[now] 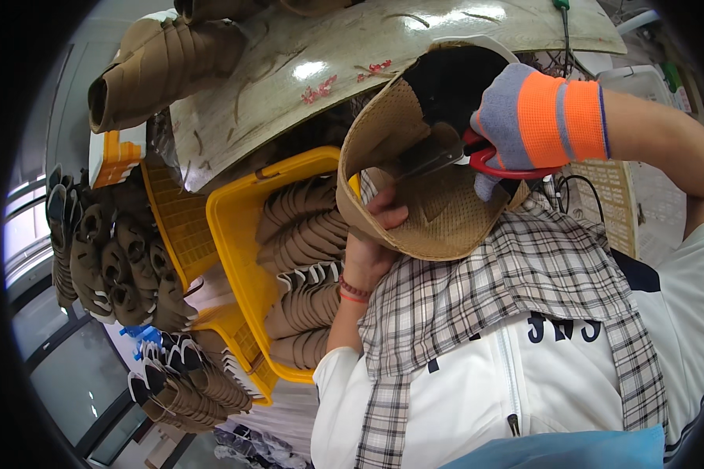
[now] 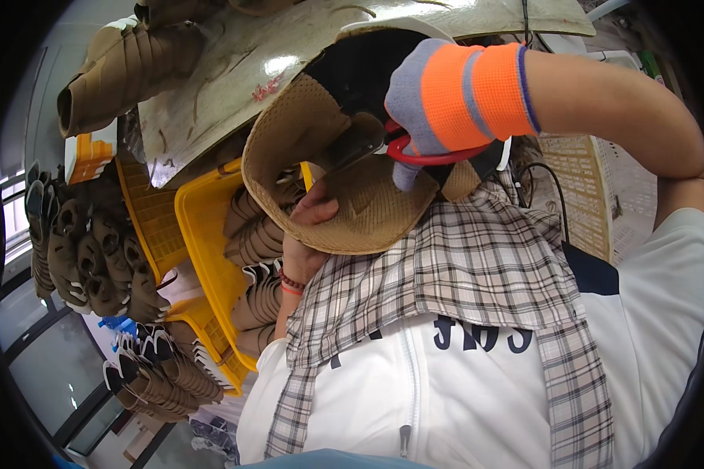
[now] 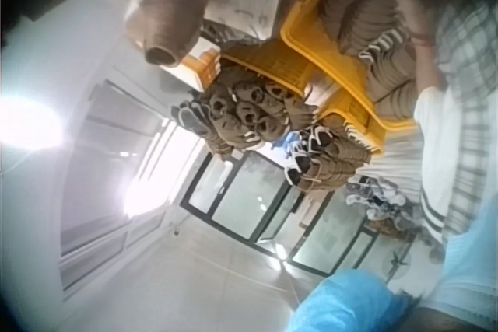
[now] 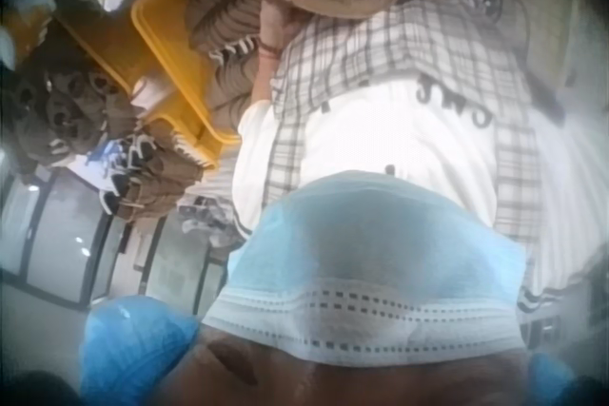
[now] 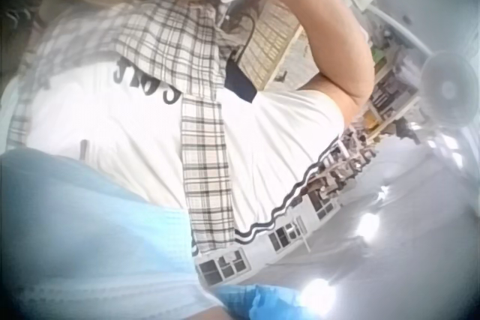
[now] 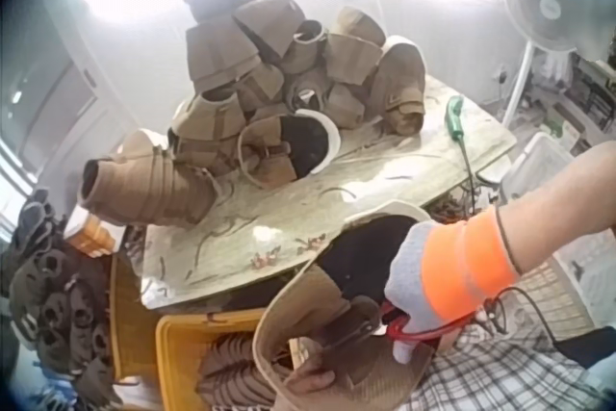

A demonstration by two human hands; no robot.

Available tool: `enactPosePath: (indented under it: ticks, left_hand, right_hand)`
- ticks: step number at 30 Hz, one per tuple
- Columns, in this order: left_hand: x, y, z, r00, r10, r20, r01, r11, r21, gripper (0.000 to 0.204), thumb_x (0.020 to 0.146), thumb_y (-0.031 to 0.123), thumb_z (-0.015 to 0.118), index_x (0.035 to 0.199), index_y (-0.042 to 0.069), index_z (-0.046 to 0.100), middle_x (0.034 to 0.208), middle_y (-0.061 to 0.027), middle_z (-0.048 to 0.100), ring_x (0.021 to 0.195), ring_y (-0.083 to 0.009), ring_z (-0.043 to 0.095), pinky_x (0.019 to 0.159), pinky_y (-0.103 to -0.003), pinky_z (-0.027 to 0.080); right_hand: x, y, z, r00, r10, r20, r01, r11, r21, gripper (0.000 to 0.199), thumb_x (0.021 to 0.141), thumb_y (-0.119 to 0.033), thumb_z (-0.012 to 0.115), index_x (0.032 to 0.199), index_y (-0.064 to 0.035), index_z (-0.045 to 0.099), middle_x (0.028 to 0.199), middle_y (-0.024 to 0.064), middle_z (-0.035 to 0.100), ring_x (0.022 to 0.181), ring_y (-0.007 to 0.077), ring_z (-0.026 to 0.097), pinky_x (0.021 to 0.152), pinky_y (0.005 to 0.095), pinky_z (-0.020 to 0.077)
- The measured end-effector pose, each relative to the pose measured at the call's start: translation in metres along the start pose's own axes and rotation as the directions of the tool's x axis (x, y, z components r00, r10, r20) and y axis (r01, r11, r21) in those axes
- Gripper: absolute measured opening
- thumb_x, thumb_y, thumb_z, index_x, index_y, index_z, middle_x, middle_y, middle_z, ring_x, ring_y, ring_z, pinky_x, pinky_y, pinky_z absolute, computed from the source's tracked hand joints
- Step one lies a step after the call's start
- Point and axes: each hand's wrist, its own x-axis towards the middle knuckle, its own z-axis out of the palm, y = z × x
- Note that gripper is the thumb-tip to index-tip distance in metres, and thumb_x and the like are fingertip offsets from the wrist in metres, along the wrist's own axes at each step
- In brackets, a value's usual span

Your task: The person picks a shoe upper from a yellow bin and uses shears to trim excess material from the interior and edges. The person repeatedly repositions the upper and cuts along the inner lining and side seams, then places the trimmed upper on the table.

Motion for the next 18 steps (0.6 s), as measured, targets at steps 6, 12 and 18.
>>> enactPosePath:
  ticks: [6, 12, 18]
  left_hand:
    - [0.008, 0.001, -0.021, 0.923, 0.380, 0.062, -0.376, 0.856, 0.353, 0.032, 0.088, 0.009, 0.057, 0.119, 0.001, 0.050, 0.109, -0.0072, 0.057, 0.096, -0.0160, 0.055, 0.085, -0.029, 0.047]
    - [0.040, 0.012, -0.028, 0.817, 0.576, 0.039, -0.571, 0.797, 0.196, 0.025, 0.095, 0.012, 0.049, 0.115, -0.002, 0.054, 0.104, -0.0066, 0.059, 0.089, -0.0141, 0.058, 0.082, -0.028, 0.049]
    - [0.048, 0.021, -0.024, 0.794, 0.607, 0.048, -0.605, 0.777, 0.173, 0.015, 0.096, 0.008, 0.048, 0.097, -0.003, 0.057, 0.087, -0.0050, 0.059, 0.081, -0.0122, 0.056, 0.082, -0.028, 0.049]
  right_hand:
    - [0.003, 0.020, -0.008, 0.978, 0.087, 0.192, -0.118, 0.981, 0.155, 0.053, 0.067, -0.048, 0.074, 0.099, -0.0060, 0.068, 0.070, 0.0094, 0.066, 0.066, 0.0236, 0.066, 0.060, 0.0331, 0.0521]
    - [0.028, 0.043, 0.008, 0.931, 0.046, 0.363, -0.073, 0.996, 0.060, 0.051, 0.071, -0.045, 0.075, 0.104, -0.0060, 0.067, 0.077, 0.0087, 0.068, 0.069, 0.0216, 0.066, 0.063, 0.0337, 0.0521]
    - [0.049, 0.044, 0.009, 0.932, 0.026, 0.360, -0.021, 1.000, -0.017, 0.051, 0.072, -0.046, 0.073, 0.101, -0.0046, 0.067, 0.077, 0.0096, 0.068, 0.069, 0.0220, 0.065, 0.064, 0.0340, 0.0510]
